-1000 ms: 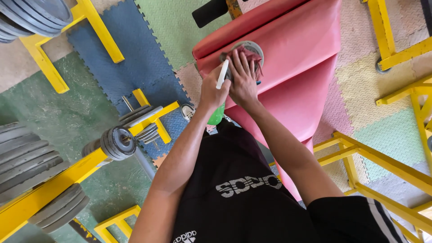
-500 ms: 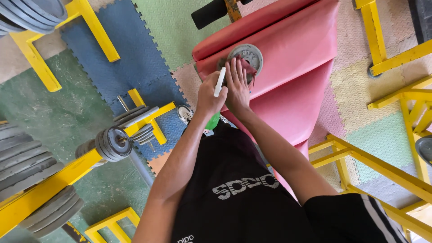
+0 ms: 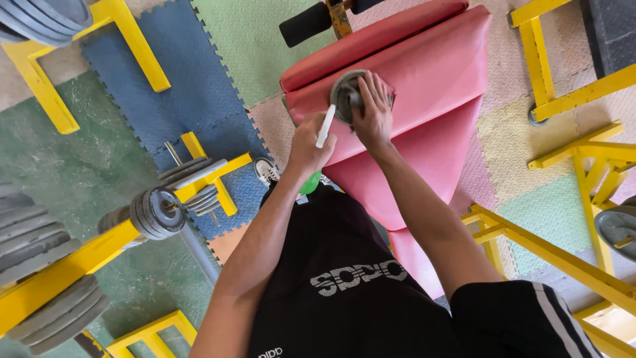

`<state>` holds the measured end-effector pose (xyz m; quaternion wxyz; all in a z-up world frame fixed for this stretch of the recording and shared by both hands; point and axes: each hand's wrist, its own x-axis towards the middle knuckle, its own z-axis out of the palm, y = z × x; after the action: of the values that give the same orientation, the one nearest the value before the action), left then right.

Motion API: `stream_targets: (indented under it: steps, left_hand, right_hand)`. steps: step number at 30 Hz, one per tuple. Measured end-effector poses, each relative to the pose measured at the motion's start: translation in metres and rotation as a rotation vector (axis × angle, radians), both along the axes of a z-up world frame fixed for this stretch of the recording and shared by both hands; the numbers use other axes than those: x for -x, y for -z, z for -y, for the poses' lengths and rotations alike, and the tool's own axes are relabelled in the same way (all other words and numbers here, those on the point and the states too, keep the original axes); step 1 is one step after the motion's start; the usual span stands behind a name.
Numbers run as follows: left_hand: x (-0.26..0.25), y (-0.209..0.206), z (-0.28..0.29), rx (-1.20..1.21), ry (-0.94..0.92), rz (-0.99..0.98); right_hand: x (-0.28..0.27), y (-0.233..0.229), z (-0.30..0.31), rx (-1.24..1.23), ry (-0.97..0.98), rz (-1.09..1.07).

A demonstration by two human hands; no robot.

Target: Spraying and wiping down metal weight plates before placing them on a rack in a gym.

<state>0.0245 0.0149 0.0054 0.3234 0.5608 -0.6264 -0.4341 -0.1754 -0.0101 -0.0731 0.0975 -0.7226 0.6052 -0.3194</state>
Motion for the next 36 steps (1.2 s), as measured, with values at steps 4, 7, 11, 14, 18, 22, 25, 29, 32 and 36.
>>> stream_targets:
  steps: [4,7,11,14,18,22,25,29,32,36]
  left_hand:
    - [0.001,0.007,-0.004,0.071,0.043,-0.071]
    - [0.002,0.011,-0.005,-0.008,0.02,-0.101]
    - [0.0,0.011,-0.007,0.033,-0.014,-0.095]
    - [-0.006,-0.001,-0.006,-0.032,-0.046,-0.102]
    - [-0.015,0.007,-0.007,0.046,-0.049,-0.1]
    - [-0.018,-0.003,-0.009,0.024,-0.064,-0.127]
    - [-0.017,-0.004,-0.01,0.018,-0.077,-0.114]
    - [-0.015,-0.004,-0.014,-0.138,-0.101,-0.242]
    - [-0.016,-0.005,-0.014,-0.167,-0.117,-0.239]
    - [-0.017,0.011,-0.018,-0.288,-0.179,-0.374]
  right_hand:
    - [-0.021,-0.022,0.018,-0.09,-0.077,0.088]
    - [-0.031,-0.032,0.012,-0.182,-0.263,0.041]
    - [-0.044,-0.022,-0.022,-0.181,-0.061,-0.282]
    - [-0.05,-0.013,-0.036,-0.118,0.032,-0.268]
    - [-0.045,-0.014,-0.035,-0.078,0.014,-0.27]
    - [-0.041,-0.029,-0.022,-0.137,-0.003,-0.203]
    - [-0.039,-0.027,-0.015,-0.116,0.014,-0.087]
    - [-0.045,-0.05,-0.009,-0.1,-0.002,-0.042]
    - [-0.045,-0.062,-0.001,-0.112,0.017,0.082]
    - [-0.026,-0.064,0.009,-0.272,0.033,0.765]
